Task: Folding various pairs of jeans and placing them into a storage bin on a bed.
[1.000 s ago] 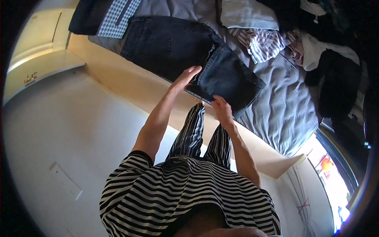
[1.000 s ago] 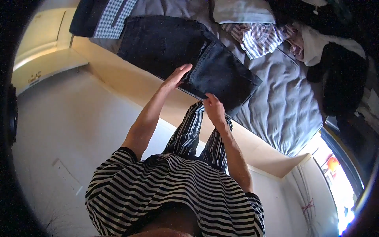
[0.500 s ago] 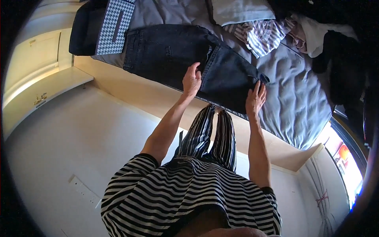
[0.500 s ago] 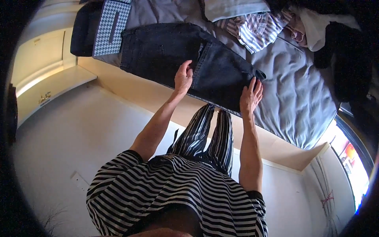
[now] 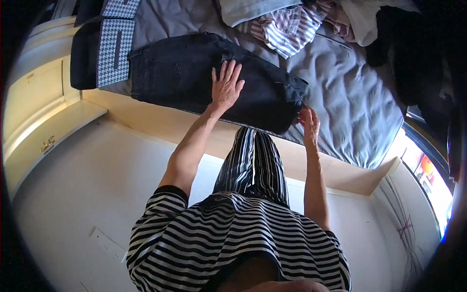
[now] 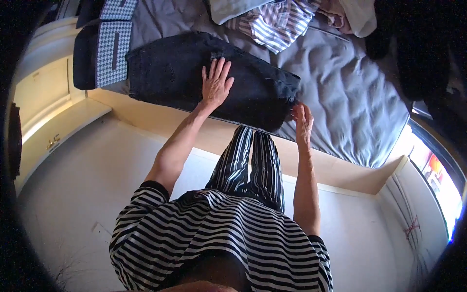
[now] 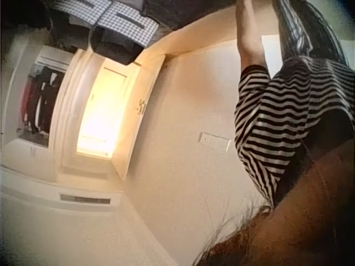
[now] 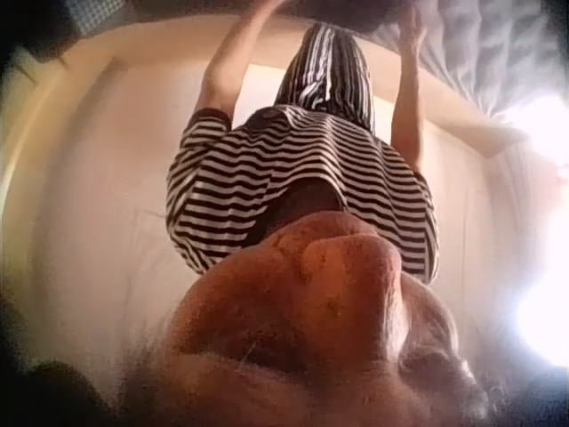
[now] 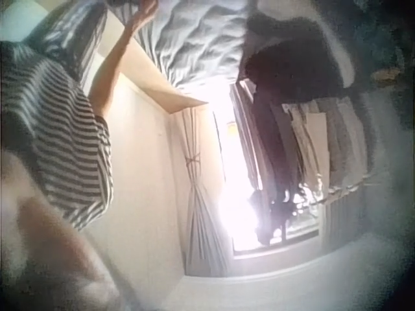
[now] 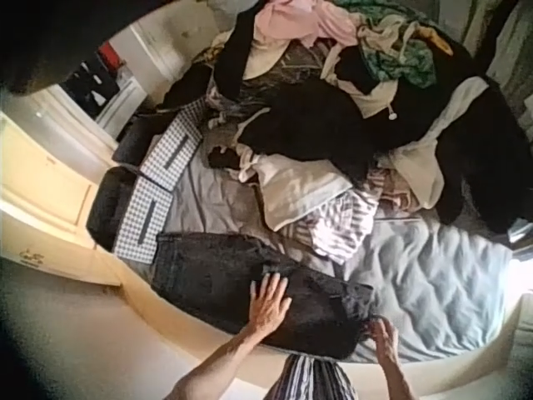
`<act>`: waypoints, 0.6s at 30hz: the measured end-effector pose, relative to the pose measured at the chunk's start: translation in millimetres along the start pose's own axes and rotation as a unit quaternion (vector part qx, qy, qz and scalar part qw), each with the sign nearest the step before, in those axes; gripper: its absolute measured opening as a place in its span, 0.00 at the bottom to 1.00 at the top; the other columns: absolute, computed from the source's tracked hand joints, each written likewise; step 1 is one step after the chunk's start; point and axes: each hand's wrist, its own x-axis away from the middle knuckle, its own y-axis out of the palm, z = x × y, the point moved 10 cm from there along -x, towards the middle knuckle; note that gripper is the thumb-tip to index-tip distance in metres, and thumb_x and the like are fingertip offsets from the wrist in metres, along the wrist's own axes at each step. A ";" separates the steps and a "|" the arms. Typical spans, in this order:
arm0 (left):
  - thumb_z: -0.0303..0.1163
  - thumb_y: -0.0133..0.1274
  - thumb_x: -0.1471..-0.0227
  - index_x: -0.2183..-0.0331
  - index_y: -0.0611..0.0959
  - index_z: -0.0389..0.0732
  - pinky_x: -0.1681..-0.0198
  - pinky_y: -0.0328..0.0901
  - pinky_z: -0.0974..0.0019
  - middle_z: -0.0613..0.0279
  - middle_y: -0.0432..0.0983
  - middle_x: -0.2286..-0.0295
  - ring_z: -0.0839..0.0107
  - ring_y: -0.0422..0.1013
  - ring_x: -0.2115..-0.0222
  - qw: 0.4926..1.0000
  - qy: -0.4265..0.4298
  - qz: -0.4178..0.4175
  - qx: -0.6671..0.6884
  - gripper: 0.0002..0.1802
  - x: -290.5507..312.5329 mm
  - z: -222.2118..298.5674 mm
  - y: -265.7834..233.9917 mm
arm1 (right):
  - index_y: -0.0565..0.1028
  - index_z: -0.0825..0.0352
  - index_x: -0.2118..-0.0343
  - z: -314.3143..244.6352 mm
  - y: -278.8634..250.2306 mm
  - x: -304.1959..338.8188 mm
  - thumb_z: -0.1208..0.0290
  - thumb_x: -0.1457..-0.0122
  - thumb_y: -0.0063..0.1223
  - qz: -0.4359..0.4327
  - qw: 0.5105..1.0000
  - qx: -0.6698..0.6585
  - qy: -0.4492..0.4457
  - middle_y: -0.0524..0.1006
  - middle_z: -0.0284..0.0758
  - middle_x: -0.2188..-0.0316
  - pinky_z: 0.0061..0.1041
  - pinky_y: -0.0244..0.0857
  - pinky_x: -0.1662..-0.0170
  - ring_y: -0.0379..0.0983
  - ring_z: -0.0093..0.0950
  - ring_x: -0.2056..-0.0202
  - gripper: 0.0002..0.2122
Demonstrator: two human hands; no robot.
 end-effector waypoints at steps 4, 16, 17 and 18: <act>0.45 0.47 0.47 0.44 0.66 0.46 0.42 0.46 0.40 0.57 0.55 0.42 0.55 0.51 0.41 0.999 0.004 -0.016 -0.030 0.30 1.1 -6.7 11.2 | 0.72 0.70 0.53 -44.9 46.5 -18.1 0.58 0.39 0.50 -0.027 0.989 0.023 -0.145 0.71 0.26 0.71 0.17 0.57 0.65 0.62 0.16 0.70 0.19; 0.44 0.44 0.43 0.42 0.63 0.46 0.39 0.41 0.42 0.57 0.48 0.39 0.55 0.46 0.39 1.000 0.003 -0.024 -0.008 0.29 29.7 -35.7 7.8 | 0.75 0.65 0.65 -31.8 33.9 -79.3 0.52 0.41 0.48 -0.003 0.998 -0.055 0.037 0.65 0.24 0.81 0.19 0.54 0.71 0.59 0.16 0.77 0.18; 0.44 0.46 0.44 0.43 0.64 0.45 0.39 0.41 0.43 0.57 0.49 0.40 0.55 0.48 0.40 1.000 -0.002 -0.020 -0.001 0.30 30.9 -36.5 7.6 | 0.74 0.64 0.59 -24.0 43.5 -68.5 0.49 0.40 0.47 -0.049 0.984 -0.146 0.084 0.64 0.23 0.81 0.17 0.52 0.72 0.57 0.14 0.78 0.20; 0.44 0.46 0.44 0.43 0.64 0.45 0.39 0.41 0.43 0.57 0.49 0.40 0.55 0.48 0.40 1.000 -0.003 -0.011 0.004 0.30 23.7 -33.2 6.3 | 0.72 0.64 0.56 -4.4 28.1 -64.5 0.48 0.41 0.47 -0.102 0.982 -0.122 0.104 0.67 0.25 0.77 0.19 0.56 0.69 0.61 0.16 0.74 0.22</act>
